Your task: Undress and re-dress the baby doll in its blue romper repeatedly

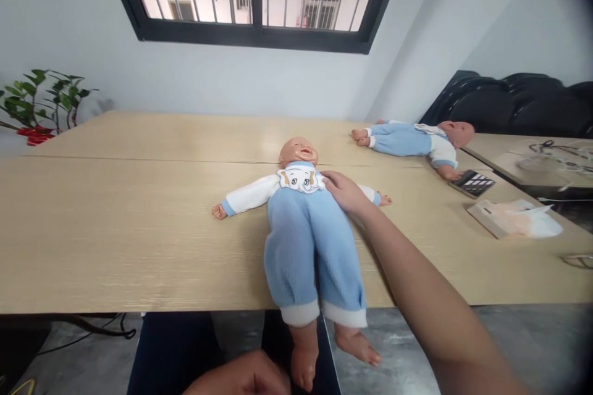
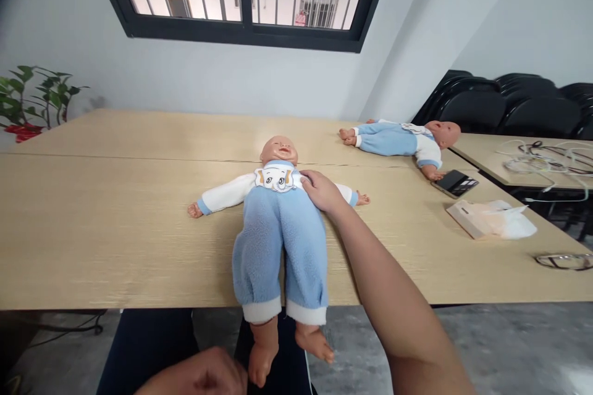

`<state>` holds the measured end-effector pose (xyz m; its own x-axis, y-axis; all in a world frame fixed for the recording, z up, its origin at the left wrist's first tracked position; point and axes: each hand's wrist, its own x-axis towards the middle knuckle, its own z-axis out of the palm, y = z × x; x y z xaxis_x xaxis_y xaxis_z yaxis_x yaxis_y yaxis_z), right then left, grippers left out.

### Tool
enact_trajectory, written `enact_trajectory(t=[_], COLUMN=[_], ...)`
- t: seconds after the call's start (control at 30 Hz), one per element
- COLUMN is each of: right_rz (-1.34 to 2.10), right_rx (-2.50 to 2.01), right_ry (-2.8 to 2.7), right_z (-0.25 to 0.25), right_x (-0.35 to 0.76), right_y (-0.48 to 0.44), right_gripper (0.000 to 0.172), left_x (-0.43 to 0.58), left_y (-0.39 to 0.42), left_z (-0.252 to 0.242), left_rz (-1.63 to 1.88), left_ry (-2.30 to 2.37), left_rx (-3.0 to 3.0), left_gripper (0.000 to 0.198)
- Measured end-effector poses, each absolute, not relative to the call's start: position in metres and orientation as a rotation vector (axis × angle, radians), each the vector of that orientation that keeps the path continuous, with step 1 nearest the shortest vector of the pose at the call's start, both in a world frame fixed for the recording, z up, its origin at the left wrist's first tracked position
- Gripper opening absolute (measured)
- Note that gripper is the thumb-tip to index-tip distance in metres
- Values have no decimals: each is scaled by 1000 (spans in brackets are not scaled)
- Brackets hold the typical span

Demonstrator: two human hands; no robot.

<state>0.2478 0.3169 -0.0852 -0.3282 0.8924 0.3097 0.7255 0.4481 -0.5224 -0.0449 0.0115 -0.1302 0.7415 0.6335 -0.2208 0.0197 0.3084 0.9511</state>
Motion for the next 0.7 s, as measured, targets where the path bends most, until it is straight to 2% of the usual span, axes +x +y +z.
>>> enact_trajectory(t=[0.2,0.43,0.6,0.7], right_rz=[415,381,172,96], right_rx=[-1357,-1306,-1226,-1110], right_ry=[-2141,-2133,-2061,-2017], right_z=[-83,-91,-73,-48], right_x=[245,246,239,230], right_y=[316,317,308,250], right_gripper=[42,40,39,40], left_x=[-45,11,16,12], left_y=[16,7,-1,-2], left_z=[-143,-125,-100,-89], left_rz=[676,969,901,870], left_ry=[717,808,732,639], left_rx=[842,283,178,212], left_gripper=[72,50,56,54])
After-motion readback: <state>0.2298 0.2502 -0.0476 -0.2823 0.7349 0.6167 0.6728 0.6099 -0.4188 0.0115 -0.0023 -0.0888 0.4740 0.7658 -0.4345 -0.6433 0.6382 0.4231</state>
